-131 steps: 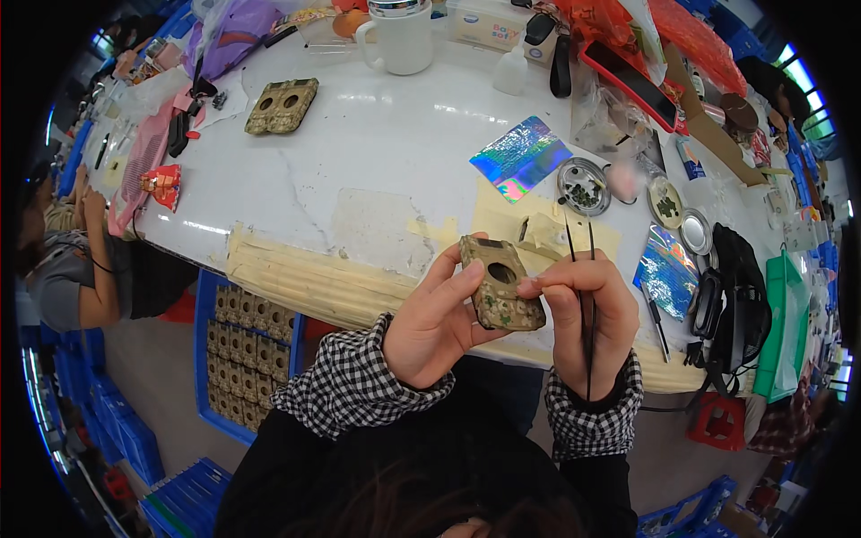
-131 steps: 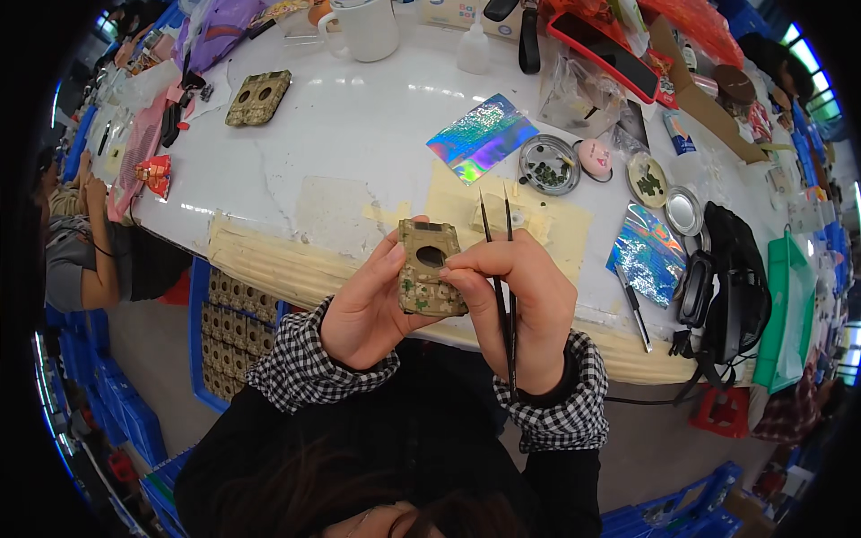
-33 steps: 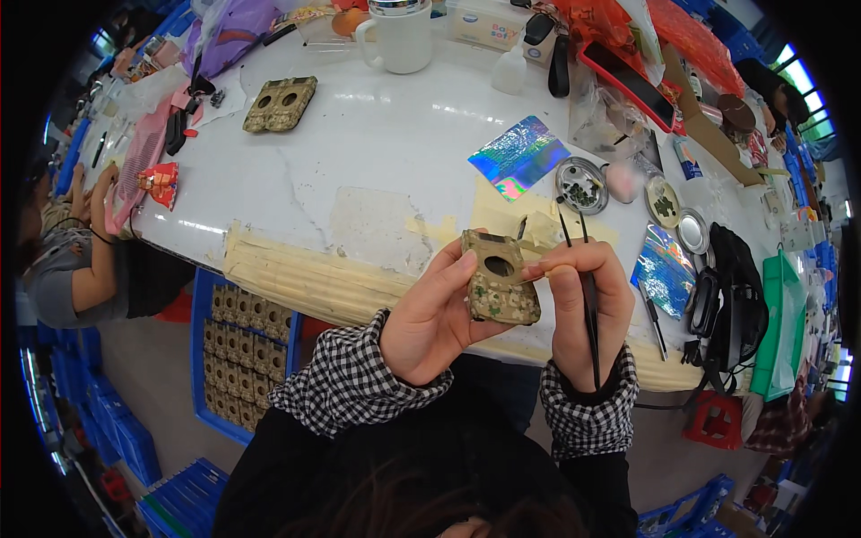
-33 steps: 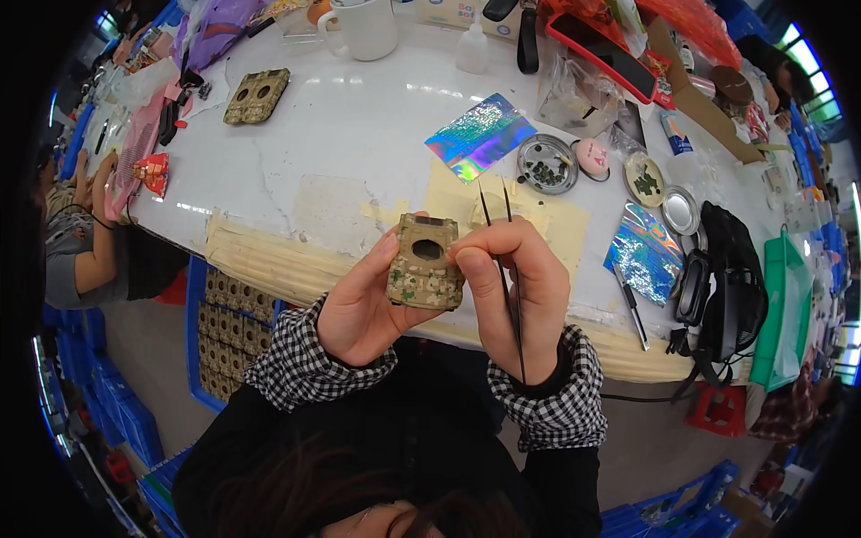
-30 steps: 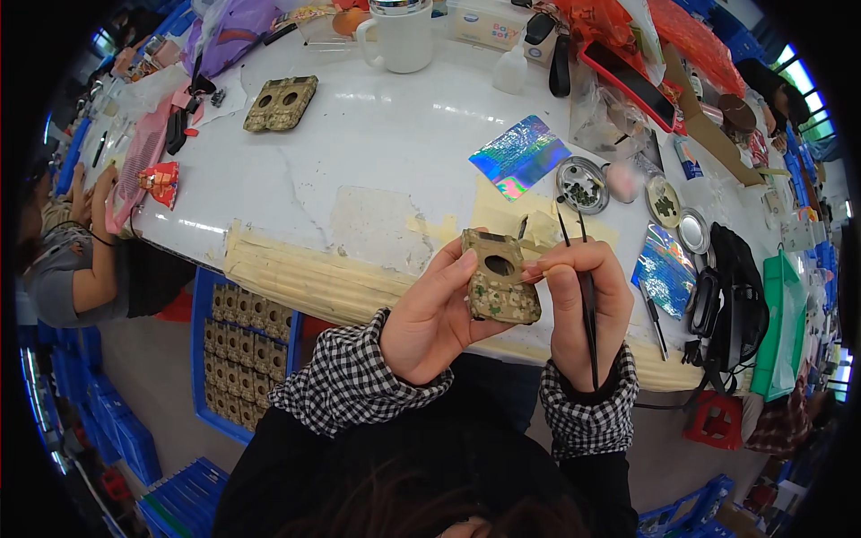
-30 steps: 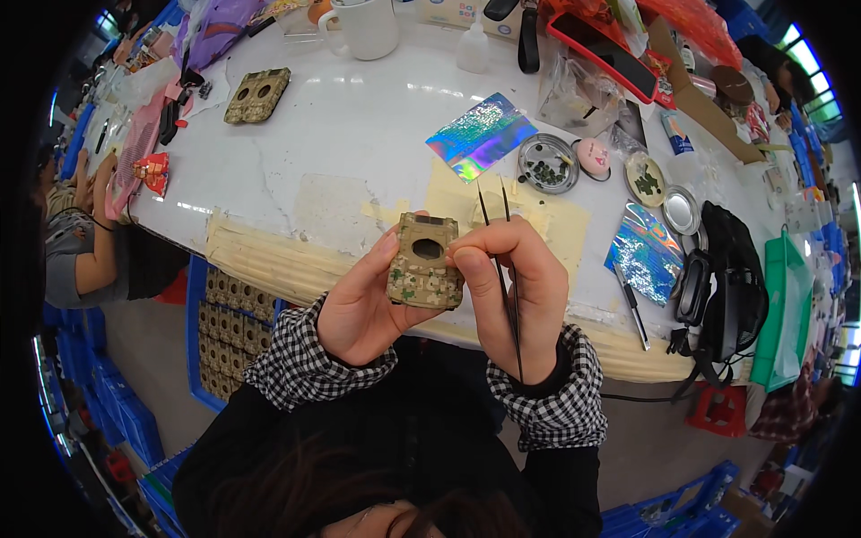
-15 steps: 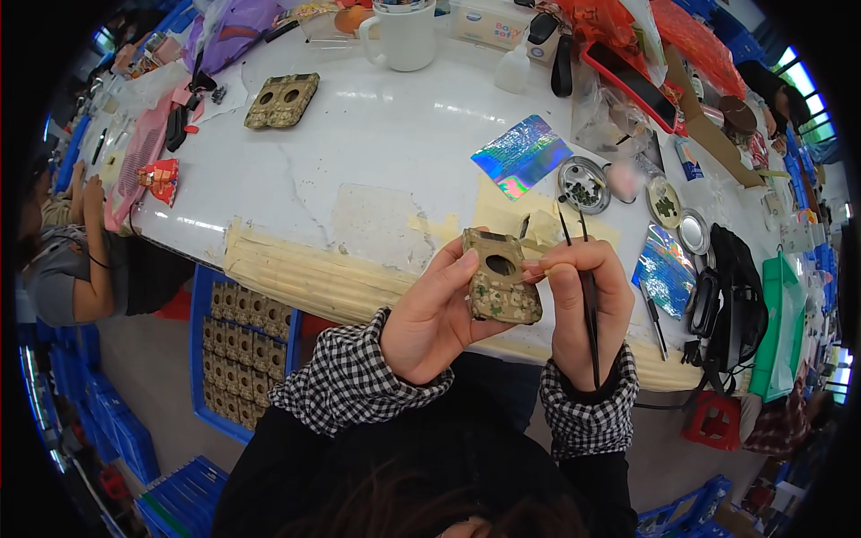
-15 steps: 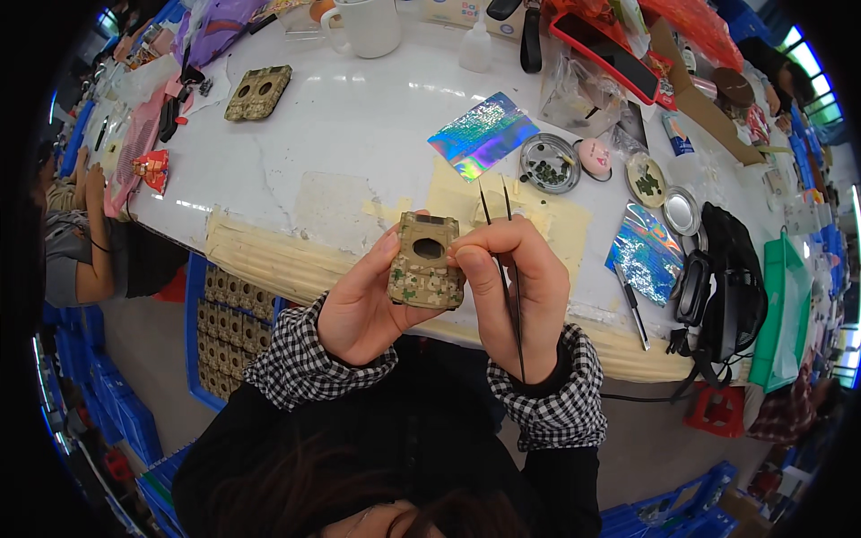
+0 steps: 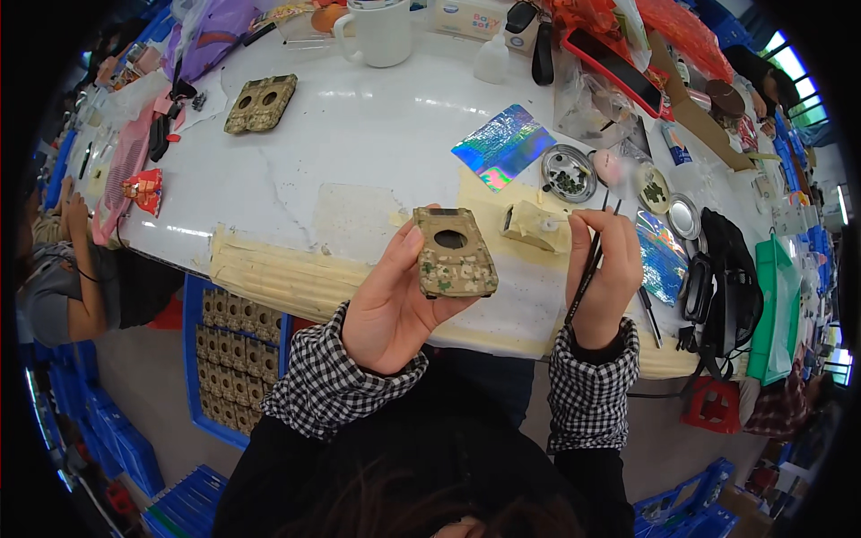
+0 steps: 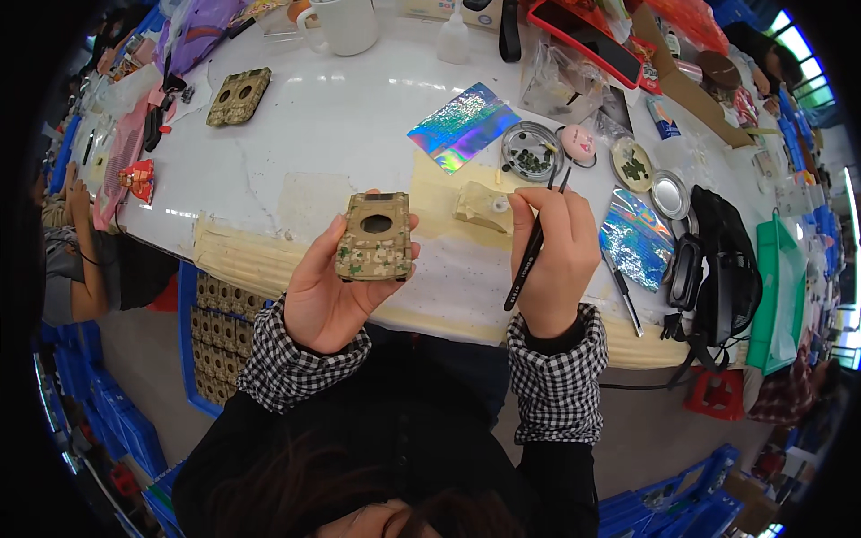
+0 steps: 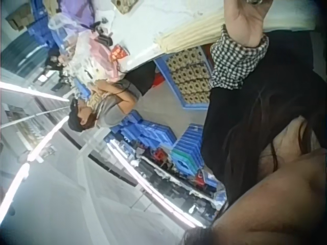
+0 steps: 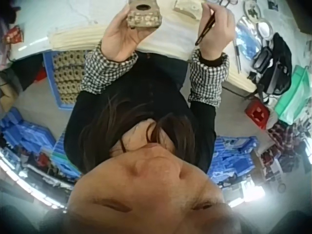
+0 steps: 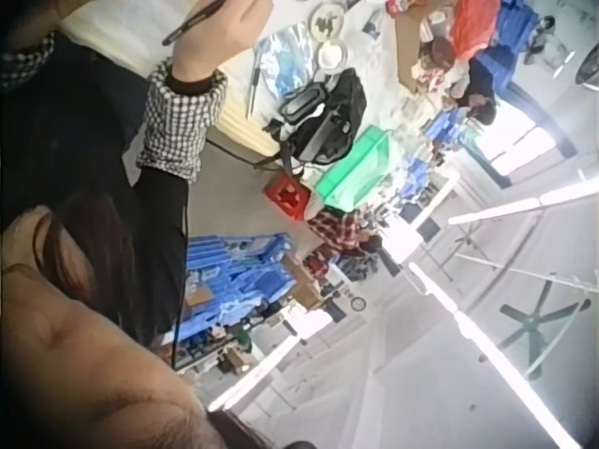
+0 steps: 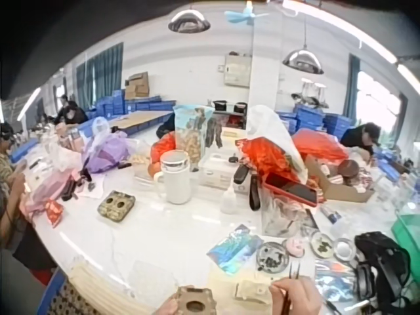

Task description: Painting and detailing a small toy tank turret with a brush and using tweezers to handle small parts.

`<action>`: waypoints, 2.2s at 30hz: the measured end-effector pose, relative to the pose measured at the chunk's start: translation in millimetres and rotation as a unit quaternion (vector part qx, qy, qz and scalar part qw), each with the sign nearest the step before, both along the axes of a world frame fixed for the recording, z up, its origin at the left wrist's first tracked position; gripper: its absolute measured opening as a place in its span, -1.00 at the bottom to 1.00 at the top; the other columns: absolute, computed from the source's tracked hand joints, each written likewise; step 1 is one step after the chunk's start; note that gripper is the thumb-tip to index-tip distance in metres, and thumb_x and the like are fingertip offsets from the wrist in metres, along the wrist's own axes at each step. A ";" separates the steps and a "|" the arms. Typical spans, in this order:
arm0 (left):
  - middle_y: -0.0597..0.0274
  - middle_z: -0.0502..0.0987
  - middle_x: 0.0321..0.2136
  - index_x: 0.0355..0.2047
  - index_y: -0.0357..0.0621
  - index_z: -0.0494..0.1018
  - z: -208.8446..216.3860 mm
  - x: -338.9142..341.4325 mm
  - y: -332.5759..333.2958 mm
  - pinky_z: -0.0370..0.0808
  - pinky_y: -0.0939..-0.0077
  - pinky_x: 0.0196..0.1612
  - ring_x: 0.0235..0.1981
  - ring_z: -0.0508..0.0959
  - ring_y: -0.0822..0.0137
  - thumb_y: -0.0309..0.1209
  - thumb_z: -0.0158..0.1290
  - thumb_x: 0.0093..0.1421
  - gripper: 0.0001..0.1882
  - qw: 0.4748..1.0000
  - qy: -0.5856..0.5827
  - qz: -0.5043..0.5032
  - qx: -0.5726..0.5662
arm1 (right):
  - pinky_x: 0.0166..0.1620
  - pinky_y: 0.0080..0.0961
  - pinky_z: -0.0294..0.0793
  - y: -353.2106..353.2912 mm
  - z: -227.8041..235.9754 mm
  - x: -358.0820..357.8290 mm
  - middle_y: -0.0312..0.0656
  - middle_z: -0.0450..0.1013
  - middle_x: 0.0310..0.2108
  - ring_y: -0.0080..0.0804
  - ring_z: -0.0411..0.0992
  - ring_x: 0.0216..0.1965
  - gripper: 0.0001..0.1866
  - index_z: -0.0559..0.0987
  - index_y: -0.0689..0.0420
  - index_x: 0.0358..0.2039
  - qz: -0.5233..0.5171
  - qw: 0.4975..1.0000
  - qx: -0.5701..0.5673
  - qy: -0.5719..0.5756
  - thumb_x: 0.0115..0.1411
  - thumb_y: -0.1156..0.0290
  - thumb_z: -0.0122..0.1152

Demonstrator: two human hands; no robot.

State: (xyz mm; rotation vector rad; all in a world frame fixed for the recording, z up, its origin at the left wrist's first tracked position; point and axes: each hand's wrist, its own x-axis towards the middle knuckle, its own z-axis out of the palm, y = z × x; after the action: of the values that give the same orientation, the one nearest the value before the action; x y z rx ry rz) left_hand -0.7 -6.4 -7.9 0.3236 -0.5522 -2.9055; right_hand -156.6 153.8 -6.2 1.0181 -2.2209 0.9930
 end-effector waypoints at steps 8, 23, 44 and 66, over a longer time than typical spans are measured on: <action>-0.28 0.18 0.18 0.27 -0.17 0.03 -9.4 8.1 -8.2 0.50 0.16 0.13 0.09 0.41 -0.06 -0.19 -0.36 0.42 -0.51 0.998 0.041 0.017 0.032 | -0.02 -0.33 0.39 28.3 -1.9 7.6 0.06 0.46 -0.23 -0.11 0.46 -0.14 -0.54 0.43 0.25 0.02 0.074 0.992 0.018 -0.103 0.23 0.20 0.15; -0.28 0.17 0.18 0.27 -0.20 0.02 -9.2 1.3 1.7 0.50 0.16 0.12 0.10 0.40 -0.06 -0.19 -0.39 0.42 -0.50 0.999 0.020 0.010 0.023 | -0.11 -0.61 0.48 82.5 -20.2 47.1 -0.11 0.55 -0.33 -0.44 0.53 -0.22 -0.81 0.54 0.35 -0.23 0.199 0.832 -0.106 -0.507 0.10 0.65 0.25; -0.30 0.18 0.18 0.26 -0.20 0.04 -8.7 -2.0 7.0 0.51 0.14 0.10 0.10 0.40 -0.09 -0.20 -0.38 0.42 -0.50 1.000 -0.004 0.010 0.000 | -0.37 -0.70 0.42 60.6 -38.1 80.7 -0.15 0.53 -0.47 -0.51 0.47 -0.47 -0.93 0.56 0.31 -0.38 0.173 0.877 -0.083 -0.440 0.12 0.59 0.27; -0.30 0.19 0.17 0.25 -0.21 0.05 -7.7 -2.9 5.1 0.52 0.15 0.09 0.09 0.42 -0.08 -0.20 -0.37 0.42 -0.50 1.000 -0.016 0.004 -0.015 | -0.37 -0.69 0.42 59.1 -39.9 80.9 -0.17 0.52 -0.48 -0.53 0.46 -0.47 -0.92 0.56 0.31 -0.39 0.169 0.878 -0.086 -0.440 0.13 0.57 0.27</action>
State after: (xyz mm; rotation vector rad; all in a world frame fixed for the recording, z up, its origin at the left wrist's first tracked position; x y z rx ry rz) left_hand -3.6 -1.3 -15.6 0.3675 -0.5982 -2.8848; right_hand -75.8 212.9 -46.1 1.0033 -2.5819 2.1075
